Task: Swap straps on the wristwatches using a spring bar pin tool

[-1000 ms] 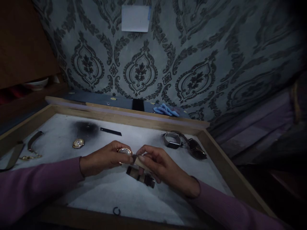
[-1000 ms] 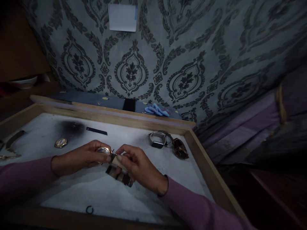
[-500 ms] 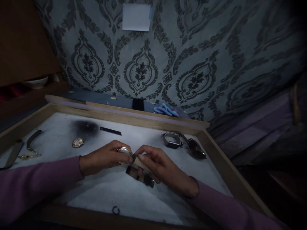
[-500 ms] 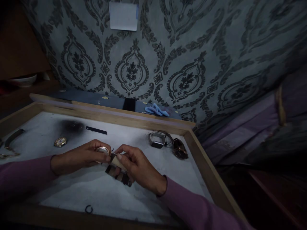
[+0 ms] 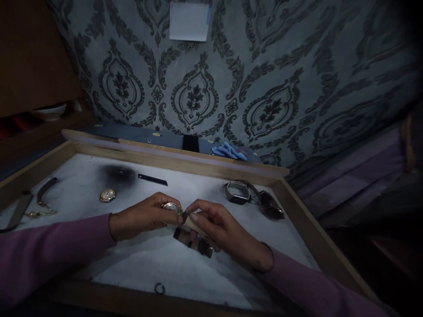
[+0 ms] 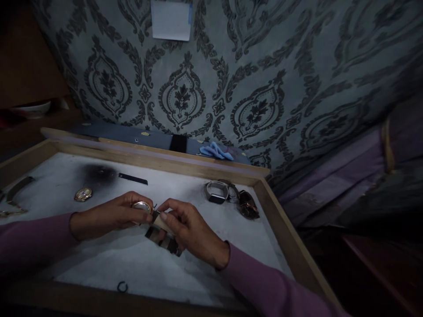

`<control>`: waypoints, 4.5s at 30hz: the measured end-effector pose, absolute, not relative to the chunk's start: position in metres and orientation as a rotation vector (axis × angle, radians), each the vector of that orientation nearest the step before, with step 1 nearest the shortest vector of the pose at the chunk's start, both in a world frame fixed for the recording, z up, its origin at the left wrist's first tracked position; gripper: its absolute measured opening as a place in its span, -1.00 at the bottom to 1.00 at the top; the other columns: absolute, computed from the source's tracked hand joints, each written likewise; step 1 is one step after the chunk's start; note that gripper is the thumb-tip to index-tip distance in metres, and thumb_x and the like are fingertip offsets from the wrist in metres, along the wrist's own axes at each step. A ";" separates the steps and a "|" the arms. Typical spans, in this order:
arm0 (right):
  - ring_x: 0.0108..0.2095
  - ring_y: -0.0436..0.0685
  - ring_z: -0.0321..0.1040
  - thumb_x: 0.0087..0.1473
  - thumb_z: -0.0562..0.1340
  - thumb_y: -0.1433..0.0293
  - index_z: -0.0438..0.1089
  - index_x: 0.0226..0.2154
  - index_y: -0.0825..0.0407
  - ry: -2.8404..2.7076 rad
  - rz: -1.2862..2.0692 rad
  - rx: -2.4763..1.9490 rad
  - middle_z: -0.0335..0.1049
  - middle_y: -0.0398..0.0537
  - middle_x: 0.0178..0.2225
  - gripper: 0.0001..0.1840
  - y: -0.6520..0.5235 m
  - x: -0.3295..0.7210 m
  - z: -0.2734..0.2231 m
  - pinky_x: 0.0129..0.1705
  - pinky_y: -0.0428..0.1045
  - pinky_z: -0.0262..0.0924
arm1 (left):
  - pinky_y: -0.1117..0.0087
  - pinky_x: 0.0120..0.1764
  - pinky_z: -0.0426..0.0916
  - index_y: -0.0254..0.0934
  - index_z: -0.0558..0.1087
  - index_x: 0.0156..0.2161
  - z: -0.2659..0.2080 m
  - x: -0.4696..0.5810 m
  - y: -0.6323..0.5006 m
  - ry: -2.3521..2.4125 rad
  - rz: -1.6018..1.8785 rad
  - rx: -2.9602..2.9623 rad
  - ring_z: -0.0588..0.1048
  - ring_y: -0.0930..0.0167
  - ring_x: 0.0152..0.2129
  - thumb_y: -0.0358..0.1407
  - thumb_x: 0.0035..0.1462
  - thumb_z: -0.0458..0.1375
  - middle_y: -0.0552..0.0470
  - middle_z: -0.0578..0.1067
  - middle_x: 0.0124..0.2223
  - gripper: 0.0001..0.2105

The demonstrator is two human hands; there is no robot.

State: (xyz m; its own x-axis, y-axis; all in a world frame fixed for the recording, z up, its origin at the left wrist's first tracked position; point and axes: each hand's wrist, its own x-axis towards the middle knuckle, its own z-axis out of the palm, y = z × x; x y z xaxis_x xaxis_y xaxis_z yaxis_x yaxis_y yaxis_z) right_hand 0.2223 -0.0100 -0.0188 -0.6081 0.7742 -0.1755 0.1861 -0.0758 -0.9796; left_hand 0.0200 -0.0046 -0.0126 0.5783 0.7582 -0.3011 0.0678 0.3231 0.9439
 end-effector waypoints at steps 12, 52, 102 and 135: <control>-0.75 -0.18 0.07 0.21 0.15 0.15 0.32 -0.18 0.08 -1.756 1.718 -1.021 0.42 -0.17 -0.52 -0.68 -0.011 0.223 -0.018 -0.73 -0.22 -0.02 | 0.46 -0.56 -0.12 -0.29 0.30 -0.57 -0.010 0.023 -0.006 0.931 0.537 1.162 0.00 0.57 -0.66 -0.28 -0.12 0.21 0.27 0.13 -0.65 -0.82; -0.73 -0.17 -0.06 0.14 0.23 0.14 0.37 -0.19 0.08 -1.666 1.730 -0.987 0.41 -0.18 -0.55 -0.65 -0.009 0.222 -0.021 -0.73 -0.22 -0.18 | 0.47 -0.59 -0.15 -0.29 0.30 -0.55 -0.013 0.019 -0.006 0.927 0.520 1.204 -0.02 0.58 -0.68 -0.26 -0.06 0.21 0.27 0.10 -0.64 -0.80; -0.75 -0.17 -0.05 0.16 0.21 0.18 0.36 -0.17 0.05 -1.721 1.625 -1.009 0.44 -0.17 -0.52 -0.70 0.001 0.230 -0.018 -0.76 -0.20 -0.18 | 0.44 -0.62 -0.20 -0.30 0.32 -0.35 -0.010 0.010 -0.002 0.831 0.439 1.284 -0.08 0.58 -0.68 -0.12 0.09 0.20 0.27 0.05 -0.58 -0.73; -0.46 0.00 0.37 0.20 0.15 0.36 0.44 -0.17 0.07 -1.962 1.321 -0.912 0.40 -0.14 -0.50 -0.80 -0.006 0.230 -0.014 -0.39 -0.09 0.22 | 0.57 -0.70 0.04 -0.31 0.31 -0.41 -0.023 0.013 -0.004 0.772 0.443 1.212 0.32 0.59 -0.76 -0.19 0.12 0.19 0.15 0.41 -0.56 -0.77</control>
State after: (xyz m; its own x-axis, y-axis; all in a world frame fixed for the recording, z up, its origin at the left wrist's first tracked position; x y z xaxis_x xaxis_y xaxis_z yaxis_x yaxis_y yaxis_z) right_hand 0.2300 -0.0057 -0.0145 -0.5860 0.8042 0.0997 0.2104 0.2698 -0.9396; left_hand 0.0126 -0.0036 -0.0226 0.6733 0.6798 -0.2907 0.0923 0.3128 0.9453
